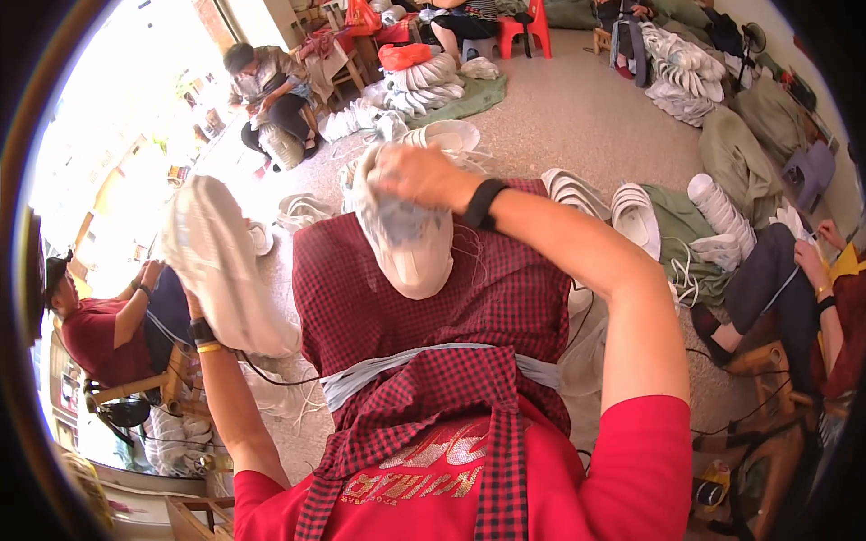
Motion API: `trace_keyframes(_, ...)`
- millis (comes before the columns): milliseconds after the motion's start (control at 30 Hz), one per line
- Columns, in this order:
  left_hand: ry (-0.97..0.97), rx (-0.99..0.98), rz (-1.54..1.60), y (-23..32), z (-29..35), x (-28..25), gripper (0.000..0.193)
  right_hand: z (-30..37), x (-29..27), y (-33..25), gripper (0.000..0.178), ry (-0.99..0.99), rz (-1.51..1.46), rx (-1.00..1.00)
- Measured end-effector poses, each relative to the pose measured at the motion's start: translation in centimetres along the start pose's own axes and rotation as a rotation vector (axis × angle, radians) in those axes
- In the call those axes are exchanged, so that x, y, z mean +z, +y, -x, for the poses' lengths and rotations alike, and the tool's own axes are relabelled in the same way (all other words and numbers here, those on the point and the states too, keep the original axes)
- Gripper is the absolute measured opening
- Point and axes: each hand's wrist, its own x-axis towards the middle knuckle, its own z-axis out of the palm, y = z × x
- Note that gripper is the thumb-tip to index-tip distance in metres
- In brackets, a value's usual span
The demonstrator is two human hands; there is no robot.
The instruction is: The recorder is lacing a white sneaker while sitting in a shoe assembly workshop.
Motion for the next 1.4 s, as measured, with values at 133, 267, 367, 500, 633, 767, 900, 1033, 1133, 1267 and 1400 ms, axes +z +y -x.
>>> trace_keyframes(133, 0.085, 0.001, -0.615, -1.9, -0.4, 0.4, 0.053, 2.5, 7.9, -3.8, 0.036, -0.158, 0.118, 0.087)
trace_keyframes(267, -0.047, 0.146, -1.234, -4.0, -1.8, 10.0, 0.047, 3.5, 7.5, -4.7, 0.035, -0.298, 0.089, 0.061)
trace_keyframes(367, -0.152, 0.228, -1.404, -4.7, -3.9, 10.9, 0.042, 3.6, 8.3, -2.4, 0.037, -0.167, -0.169, 0.071)
trace_keyframes(500, -0.249, -0.097, -1.272, -4.1, -8.1, 16.0, 0.036, 3.9, 5.9, 0.8, 0.042, -0.177, -0.505, 0.154)
trace_keyframes(633, -0.345, 0.036, -1.452, -5.6, -10.7, 13.4, 0.038, 5.0, 3.8, 3.1, 0.031, 0.033, -0.721, 0.417)
trace_keyframes(767, -0.242, -0.263, -1.070, -11.8, -12.7, 15.1, 0.038, 5.4, 1.8, 0.5, 0.023, 0.333, -0.733, 0.541)
trace_keyframes(900, -0.507, 0.271, -1.712, -17.7, -12.0, 15.4, 0.025, 4.8, 2.7, -2.8, 0.036, 0.153, -0.465, 0.319)
trace_keyframes(1033, -0.602, 0.180, -1.708, -16.8, -12.8, 15.0, 0.034, 5.3, 3.1, -1.8, 0.043, 0.148, -0.421, 0.351)
trace_keyframes(1133, -0.259, -0.058, -1.435, -15.0, -10.4, 20.4, 0.053, 5.4, 3.6, -0.8, 0.041, 0.141, -0.416, 0.366)
trace_keyframes(1267, 0.156, 0.258, -1.473, -18.0, -6.0, 19.2, 0.051, 3.0, 3.4, -3.2, 0.039, 0.015, -0.407, 0.416)
trace_keyframes(1400, 0.186, 0.213, -1.489, -18.9, -6.9, 21.7, 0.036, 5.5, 5.4, 3.8, 0.031, 0.003, -0.475, 0.481)
